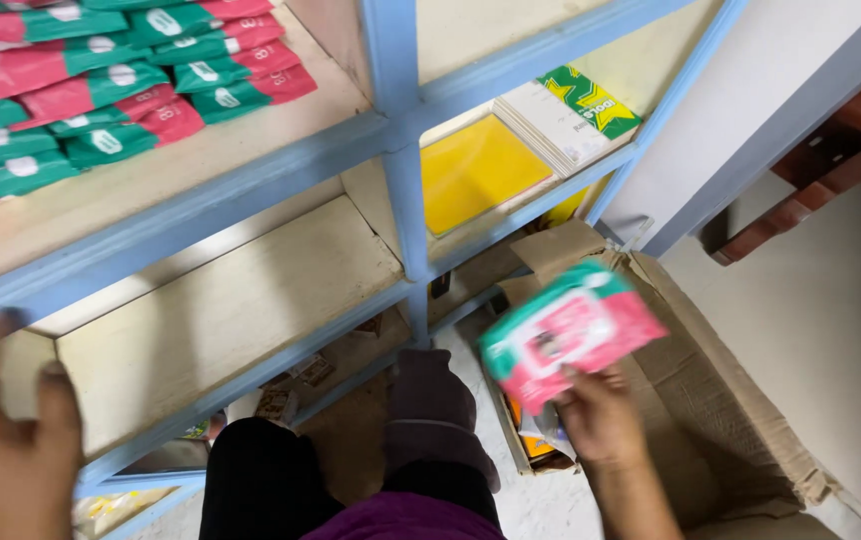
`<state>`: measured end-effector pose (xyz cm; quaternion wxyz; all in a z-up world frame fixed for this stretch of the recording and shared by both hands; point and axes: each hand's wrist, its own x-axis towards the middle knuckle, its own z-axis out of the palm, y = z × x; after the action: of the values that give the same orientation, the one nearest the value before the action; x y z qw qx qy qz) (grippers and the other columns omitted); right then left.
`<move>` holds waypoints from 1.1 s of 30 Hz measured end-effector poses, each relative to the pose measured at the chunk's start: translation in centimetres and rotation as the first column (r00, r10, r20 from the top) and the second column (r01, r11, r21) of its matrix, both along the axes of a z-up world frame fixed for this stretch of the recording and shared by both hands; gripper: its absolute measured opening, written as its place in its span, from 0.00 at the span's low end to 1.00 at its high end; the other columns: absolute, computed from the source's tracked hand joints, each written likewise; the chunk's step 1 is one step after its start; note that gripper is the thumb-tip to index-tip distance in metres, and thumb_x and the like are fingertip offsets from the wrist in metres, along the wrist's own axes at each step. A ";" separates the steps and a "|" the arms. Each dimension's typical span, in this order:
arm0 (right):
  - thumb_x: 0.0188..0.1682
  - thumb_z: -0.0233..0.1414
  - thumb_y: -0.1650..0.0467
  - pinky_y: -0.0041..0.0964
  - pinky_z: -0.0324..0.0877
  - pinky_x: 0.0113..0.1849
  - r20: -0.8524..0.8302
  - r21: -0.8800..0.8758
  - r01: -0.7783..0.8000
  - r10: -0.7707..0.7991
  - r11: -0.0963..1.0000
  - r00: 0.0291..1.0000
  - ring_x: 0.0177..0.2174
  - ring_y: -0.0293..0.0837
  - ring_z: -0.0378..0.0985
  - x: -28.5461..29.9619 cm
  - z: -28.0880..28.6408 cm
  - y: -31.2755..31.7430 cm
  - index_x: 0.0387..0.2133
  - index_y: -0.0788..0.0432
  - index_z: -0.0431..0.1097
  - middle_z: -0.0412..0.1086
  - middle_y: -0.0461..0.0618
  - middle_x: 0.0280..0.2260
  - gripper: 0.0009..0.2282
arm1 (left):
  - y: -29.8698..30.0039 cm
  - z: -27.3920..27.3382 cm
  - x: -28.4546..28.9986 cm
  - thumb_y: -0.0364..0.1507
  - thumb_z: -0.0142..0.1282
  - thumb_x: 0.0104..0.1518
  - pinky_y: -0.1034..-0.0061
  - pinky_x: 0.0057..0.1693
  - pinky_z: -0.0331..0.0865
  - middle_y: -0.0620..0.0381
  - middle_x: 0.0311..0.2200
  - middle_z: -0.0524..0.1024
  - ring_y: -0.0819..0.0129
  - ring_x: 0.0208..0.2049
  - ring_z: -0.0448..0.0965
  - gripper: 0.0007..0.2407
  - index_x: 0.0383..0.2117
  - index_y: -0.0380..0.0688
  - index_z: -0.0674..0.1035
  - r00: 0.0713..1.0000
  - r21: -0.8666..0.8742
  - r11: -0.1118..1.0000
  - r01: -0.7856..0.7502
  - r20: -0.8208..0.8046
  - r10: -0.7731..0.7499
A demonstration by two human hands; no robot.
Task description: Organizing and stocking various items like wet wipes and notebooks on storage shelves.
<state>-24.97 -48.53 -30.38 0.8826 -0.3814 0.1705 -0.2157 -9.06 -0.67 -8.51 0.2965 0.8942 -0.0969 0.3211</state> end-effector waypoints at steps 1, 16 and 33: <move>0.44 0.56 0.81 0.43 0.74 0.43 0.030 0.046 -0.108 0.106 0.993 0.994 0.44 0.47 0.78 0.8 0.0 2.6 0.53 0.56 0.69 0.75 0.51 0.46 0.21 | 0.2 -2.0 -0.6 0.22 0.54 0.56 0.60 0.54 0.69 0.39 0.50 0.74 0.48 0.50 0.74 0.25 0.63 0.37 0.68 1.000 -0.005 1.000 -0.005 0.005 0.005; 0.51 0.58 0.75 0.41 0.67 0.58 0.041 -0.268 -0.736 0.770 0.622 0.637 0.57 0.41 0.70 3.1 5.9 22.6 0.63 0.56 0.61 0.68 0.49 0.57 0.25 | 0.6 -17.7 -8.2 0.18 0.55 0.54 0.65 0.62 0.64 0.46 0.59 0.73 0.60 0.59 0.72 0.30 0.67 0.39 0.61 0.323 -0.858 0.507 -0.084 -0.505 -0.800; 0.39 0.67 0.59 0.44 0.74 0.49 -0.734 -0.598 -0.717 -0.603 0.359 0.311 0.48 0.50 0.79 -9.8 -5.6 0.7 0.51 0.55 0.71 0.71 0.52 0.55 0.27 | 5.9 -30.9 -3.3 0.21 0.57 0.52 0.57 0.62 0.64 0.39 0.57 0.74 0.57 0.58 0.75 0.31 0.66 0.34 0.62 0.219 -0.790 0.603 0.110 -0.573 -0.790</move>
<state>-34.82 -47.86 -35.99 0.2080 -0.8538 0.4751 0.0449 -12.32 5.23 -39.40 0.6468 0.6882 -0.0898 -0.3161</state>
